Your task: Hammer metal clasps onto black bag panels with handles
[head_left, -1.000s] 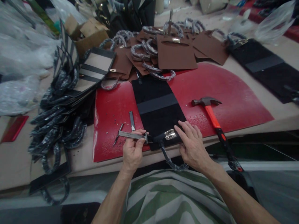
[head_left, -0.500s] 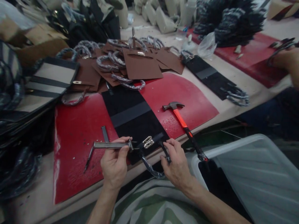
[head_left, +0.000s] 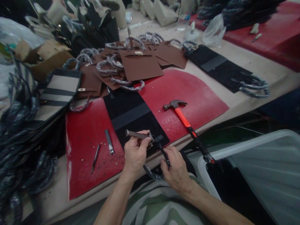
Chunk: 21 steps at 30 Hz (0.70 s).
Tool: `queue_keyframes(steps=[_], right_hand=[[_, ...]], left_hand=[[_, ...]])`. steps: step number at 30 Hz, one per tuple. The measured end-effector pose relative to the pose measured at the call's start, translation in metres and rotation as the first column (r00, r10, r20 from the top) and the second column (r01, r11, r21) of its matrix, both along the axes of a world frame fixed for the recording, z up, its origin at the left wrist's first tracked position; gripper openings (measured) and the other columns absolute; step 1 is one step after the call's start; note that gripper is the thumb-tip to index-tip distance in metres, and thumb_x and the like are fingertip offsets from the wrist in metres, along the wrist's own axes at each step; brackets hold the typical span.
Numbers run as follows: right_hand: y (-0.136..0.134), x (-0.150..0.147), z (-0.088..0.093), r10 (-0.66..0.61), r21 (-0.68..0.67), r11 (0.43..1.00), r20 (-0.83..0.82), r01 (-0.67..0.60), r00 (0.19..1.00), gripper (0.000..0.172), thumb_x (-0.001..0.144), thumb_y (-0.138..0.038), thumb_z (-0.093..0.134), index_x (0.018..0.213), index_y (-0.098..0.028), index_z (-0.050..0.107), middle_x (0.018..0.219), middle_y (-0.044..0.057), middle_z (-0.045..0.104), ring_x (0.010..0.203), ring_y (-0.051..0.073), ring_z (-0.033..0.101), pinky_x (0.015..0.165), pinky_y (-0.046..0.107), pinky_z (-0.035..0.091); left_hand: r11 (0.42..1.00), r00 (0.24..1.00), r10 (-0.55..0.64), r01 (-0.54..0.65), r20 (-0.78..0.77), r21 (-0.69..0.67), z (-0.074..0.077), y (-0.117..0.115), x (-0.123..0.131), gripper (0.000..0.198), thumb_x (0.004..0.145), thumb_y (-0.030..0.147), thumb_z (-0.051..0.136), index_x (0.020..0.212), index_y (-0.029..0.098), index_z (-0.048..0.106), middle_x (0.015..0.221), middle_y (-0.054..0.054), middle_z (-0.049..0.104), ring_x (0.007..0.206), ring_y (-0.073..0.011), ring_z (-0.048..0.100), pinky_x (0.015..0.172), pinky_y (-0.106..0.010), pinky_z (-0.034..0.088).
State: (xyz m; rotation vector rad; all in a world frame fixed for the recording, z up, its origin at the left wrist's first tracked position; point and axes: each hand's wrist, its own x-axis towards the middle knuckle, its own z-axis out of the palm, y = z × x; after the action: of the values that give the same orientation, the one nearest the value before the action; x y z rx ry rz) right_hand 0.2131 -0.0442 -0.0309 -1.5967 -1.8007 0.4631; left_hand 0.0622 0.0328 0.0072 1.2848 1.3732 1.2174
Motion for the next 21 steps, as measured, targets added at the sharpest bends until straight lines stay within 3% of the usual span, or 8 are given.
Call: queue_keyframes(steps=[11,13,15,16,18,20,21], right_hand=[[0.005,0.006,0.0,0.043,-0.033,0.998,-0.088,-0.046,0.995,0.022,0.089,-0.018,0.048,0.108,-0.016,0.057,0.101,0.011,0.06,0.09,0.025,0.056,0.079,0.039,0.048],[0.006,0.007,0.001,0.038,-0.052,0.998,-0.172,-0.047,0.984,0.021,0.087,-0.019,0.049,0.106,-0.017,0.058,0.101,0.011,0.061,0.091,0.025,0.057,0.08,0.039,0.048],[0.007,0.008,0.006,-0.006,-0.178,0.982,-0.338,-0.058,0.941,0.017,0.084,-0.022,0.053,0.099,-0.018,0.06,0.095,0.008,0.062,0.086,0.023,0.059,0.077,0.037,0.049],[0.009,0.008,0.01,-0.066,-0.282,0.956,-0.46,-0.075,0.885,0.016,0.082,-0.024,0.056,0.096,-0.019,0.059,0.091,0.006,0.062,0.081,0.021,0.059,0.074,0.035,0.05],[0.012,0.008,0.021,-0.286,-0.503,0.851,-0.688,-0.154,0.667,0.022,0.077,-0.031,0.065,0.095,-0.02,0.058,0.086,0.003,0.065,0.069,0.017,0.059,0.065,0.031,0.049],[0.015,0.008,0.033,-0.512,-0.628,0.736,-0.76,-0.251,0.401,0.036,0.073,-0.038,0.072,0.098,-0.019,0.055,0.086,0.003,0.067,0.06,0.014,0.059,0.058,0.027,0.047],[0.017,0.007,0.039,-0.58,-0.656,0.702,-0.753,-0.277,0.311,0.042,0.071,-0.042,0.074,0.099,-0.018,0.054,0.084,0.003,0.068,0.057,0.013,0.059,0.056,0.025,0.046]], left_hand=[[0.998,1.0,-0.013,0.013,-0.007,-0.058,-0.008,0.002,0.001,0.021,0.086,0.031,0.068,0.103,0.019,0.072,0.109,-0.008,0.073,0.089,-0.0193,0.07,0.072,-0.026,0.058],[0.997,1.0,-0.019,0.019,0.002,-0.07,-0.008,0.002,0.001,0.022,0.086,0.032,0.068,0.104,0.019,0.072,0.108,-0.008,0.073,0.086,-0.0186,0.07,0.071,-0.026,0.058],[0.997,1.0,-0.017,0.018,0.008,-0.074,-0.007,0.003,0.002,0.023,0.085,0.033,0.069,0.103,0.019,0.071,0.108,-0.008,0.073,0.086,-0.0183,0.07,0.071,-0.025,0.058],[0.997,1.0,-0.014,0.015,0.017,-0.074,-0.006,0.003,0.002,0.022,0.085,0.033,0.07,0.102,0.019,0.071,0.108,-0.008,0.073,0.086,-0.0185,0.07,0.071,-0.026,0.058],[0.998,0.999,-0.003,0.006,0.054,-0.069,-0.005,0.004,0.001,0.022,0.085,0.034,0.07,0.1,0.018,0.07,0.108,-0.008,0.073,0.089,-0.0191,0.071,0.073,-0.026,0.058],[0.998,0.995,0.006,0.0,0.098,-0.066,-0.005,0.005,-0.001,0.022,0.084,0.035,0.071,0.098,0.017,0.07,0.105,-0.009,0.073,0.09,-0.0194,0.071,0.076,-0.027,0.058],[0.997,0.992,0.009,0.0,0.123,-0.072,-0.006,0.006,-0.003,0.023,0.084,0.035,0.072,0.098,0.017,0.069,0.104,-0.009,0.074,0.09,-0.0194,0.071,0.076,-0.027,0.058]])
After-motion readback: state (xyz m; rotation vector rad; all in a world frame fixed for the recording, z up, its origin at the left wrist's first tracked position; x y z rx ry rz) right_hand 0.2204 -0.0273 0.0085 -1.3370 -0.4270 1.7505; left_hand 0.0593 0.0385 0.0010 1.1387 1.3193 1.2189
